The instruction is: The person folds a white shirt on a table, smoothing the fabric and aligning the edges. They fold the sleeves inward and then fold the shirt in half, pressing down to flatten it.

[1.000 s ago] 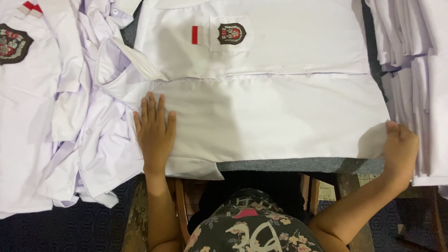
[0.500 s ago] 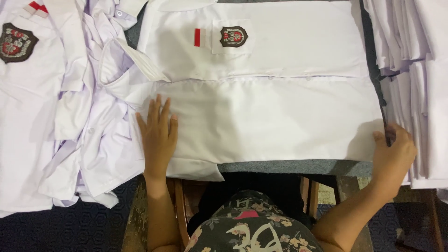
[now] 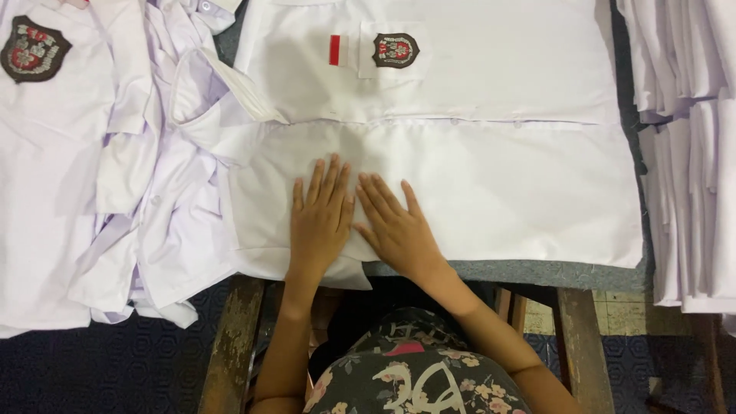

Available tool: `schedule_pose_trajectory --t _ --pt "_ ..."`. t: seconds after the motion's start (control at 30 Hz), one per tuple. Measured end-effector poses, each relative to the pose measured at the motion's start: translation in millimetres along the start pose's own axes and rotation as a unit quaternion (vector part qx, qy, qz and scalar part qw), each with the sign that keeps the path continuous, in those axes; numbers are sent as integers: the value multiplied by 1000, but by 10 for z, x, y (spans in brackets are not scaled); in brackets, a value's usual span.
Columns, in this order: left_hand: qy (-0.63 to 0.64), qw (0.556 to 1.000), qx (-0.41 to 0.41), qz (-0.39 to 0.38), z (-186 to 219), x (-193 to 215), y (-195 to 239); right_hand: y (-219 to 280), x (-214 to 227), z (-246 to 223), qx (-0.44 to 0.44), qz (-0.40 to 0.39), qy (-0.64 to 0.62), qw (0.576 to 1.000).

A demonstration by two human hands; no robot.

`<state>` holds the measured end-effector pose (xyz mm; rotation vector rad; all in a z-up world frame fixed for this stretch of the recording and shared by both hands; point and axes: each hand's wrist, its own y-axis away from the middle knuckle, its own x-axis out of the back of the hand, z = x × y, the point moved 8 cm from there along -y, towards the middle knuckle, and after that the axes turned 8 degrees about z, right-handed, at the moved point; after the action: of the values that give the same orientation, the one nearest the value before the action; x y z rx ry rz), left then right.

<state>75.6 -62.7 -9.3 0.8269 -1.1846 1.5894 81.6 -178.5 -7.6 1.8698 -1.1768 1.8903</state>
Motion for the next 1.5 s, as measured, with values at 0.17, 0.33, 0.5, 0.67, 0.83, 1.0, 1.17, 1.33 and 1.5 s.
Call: schedule_pose_trajectory --t 0.17,0.33,0.5,0.67,0.83,1.0,1.17,1.33,1.5 --pt "27 999 15 -18 7 19 -9 192 167 332 -39 -39 2 998" --pt "26 999 17 -33 9 16 -7 452 506 906 -138 -62 28 988" --pt "38 998 26 -32 1 4 -17 874 886 1720 -333 -72 81 937" --pt "6 1000 -6 0 21 51 -13 1202 1247 2121 -495 -69 27 866" --pt "-11 999 -31 30 47 114 -23 1316 1277 2271 -549 -29 -52 833" --pt "79 996 -17 -44 -18 123 -78 721 1476 1883 -404 23 49 913" --pt "106 993 40 -12 -156 311 -313 -3 144 1290 -123 17 40 991" --pt "57 992 109 -8 -426 224 -445 -700 -435 192 21 -29 -10 999" --pt "7 993 108 -37 -482 88 -430 -631 -669 384 -10 -3 19 1000"
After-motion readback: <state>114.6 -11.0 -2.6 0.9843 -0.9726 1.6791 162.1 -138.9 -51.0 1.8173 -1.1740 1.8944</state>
